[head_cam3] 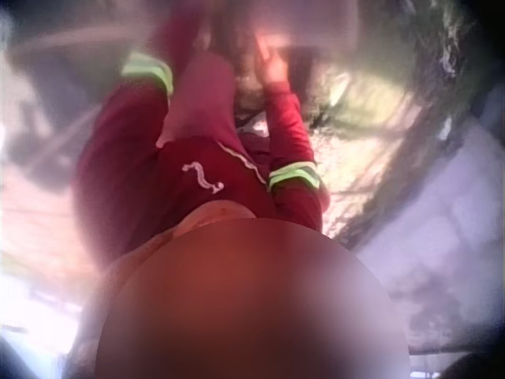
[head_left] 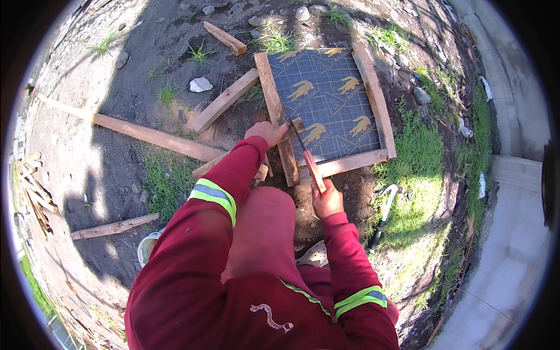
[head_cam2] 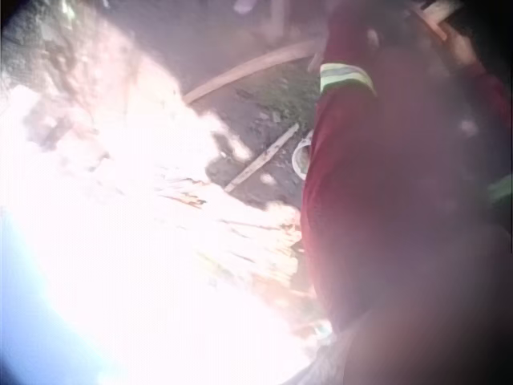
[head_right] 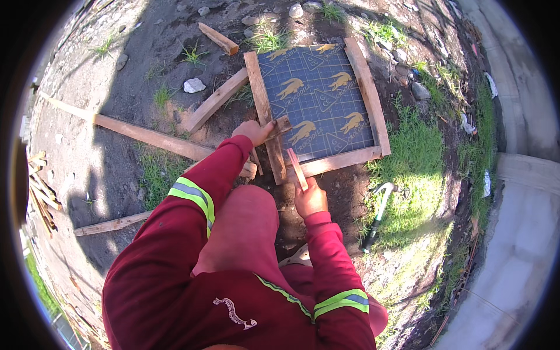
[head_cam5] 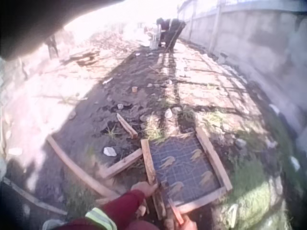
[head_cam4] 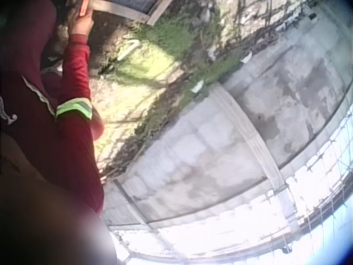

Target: The person assembles a rectangular wooden frame by joining four pieces of wood with nails. They use a hammer to drive nails into the joints and a chisel to adjust the fit of the wood pieces. The person repeatedly repositions the frame and checks alignment during assembly.

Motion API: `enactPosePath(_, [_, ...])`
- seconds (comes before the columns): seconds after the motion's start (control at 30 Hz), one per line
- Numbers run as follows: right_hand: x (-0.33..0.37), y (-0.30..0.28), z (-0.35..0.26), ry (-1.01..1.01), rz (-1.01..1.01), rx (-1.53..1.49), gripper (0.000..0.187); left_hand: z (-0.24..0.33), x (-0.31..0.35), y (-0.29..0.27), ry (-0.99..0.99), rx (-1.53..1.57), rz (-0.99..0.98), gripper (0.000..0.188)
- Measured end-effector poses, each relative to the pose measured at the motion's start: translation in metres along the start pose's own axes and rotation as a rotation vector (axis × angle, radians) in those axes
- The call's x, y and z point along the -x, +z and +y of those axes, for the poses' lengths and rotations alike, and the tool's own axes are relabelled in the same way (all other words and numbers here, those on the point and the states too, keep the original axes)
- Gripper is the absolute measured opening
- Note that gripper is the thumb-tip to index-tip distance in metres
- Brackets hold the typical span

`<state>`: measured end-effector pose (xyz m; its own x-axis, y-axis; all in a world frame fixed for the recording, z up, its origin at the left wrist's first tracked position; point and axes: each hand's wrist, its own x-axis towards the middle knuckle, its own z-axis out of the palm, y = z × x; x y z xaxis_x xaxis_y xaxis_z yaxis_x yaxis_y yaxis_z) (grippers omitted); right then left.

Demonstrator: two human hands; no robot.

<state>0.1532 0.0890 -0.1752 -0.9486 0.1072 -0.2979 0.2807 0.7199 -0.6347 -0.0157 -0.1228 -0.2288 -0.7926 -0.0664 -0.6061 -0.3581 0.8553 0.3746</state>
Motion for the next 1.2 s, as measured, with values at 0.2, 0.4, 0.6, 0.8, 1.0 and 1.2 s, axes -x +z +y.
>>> enactPosePath(0.2, [0.043,-0.007,0.002,0.205,-0.031,0.049,0.028,0.005,0.021,0.022,0.140,-0.129,-0.006,0.078])
enactPosePath(0.4, [0.052,0.006,-0.002,0.313,-0.078,0.073,0.026,-0.022,0.028,0.045,0.563,-0.180,0.336,0.067])
enactPosePath(0.6, [0.053,-0.003,-0.004,-0.167,0.099,-0.010,0.052,-0.031,0.024,0.053,0.646,-0.194,0.312,0.054])
enactPosePath(0.8, [0.059,0.013,0.012,-0.065,0.034,0.077,0.053,-0.027,0.019,0.048,0.642,-0.261,0.236,0.051])
enactPosePath(1.0, [0.146,-0.036,0.003,-0.073,0.073,0.097,0.050,-0.032,0.010,0.055,0.645,-0.274,0.190,0.057])
enactPosePath(1.2, [0.061,-0.007,-0.023,0.066,0.015,0.146,0.048,-0.030,0.013,0.053,0.671,-0.302,0.221,0.057])
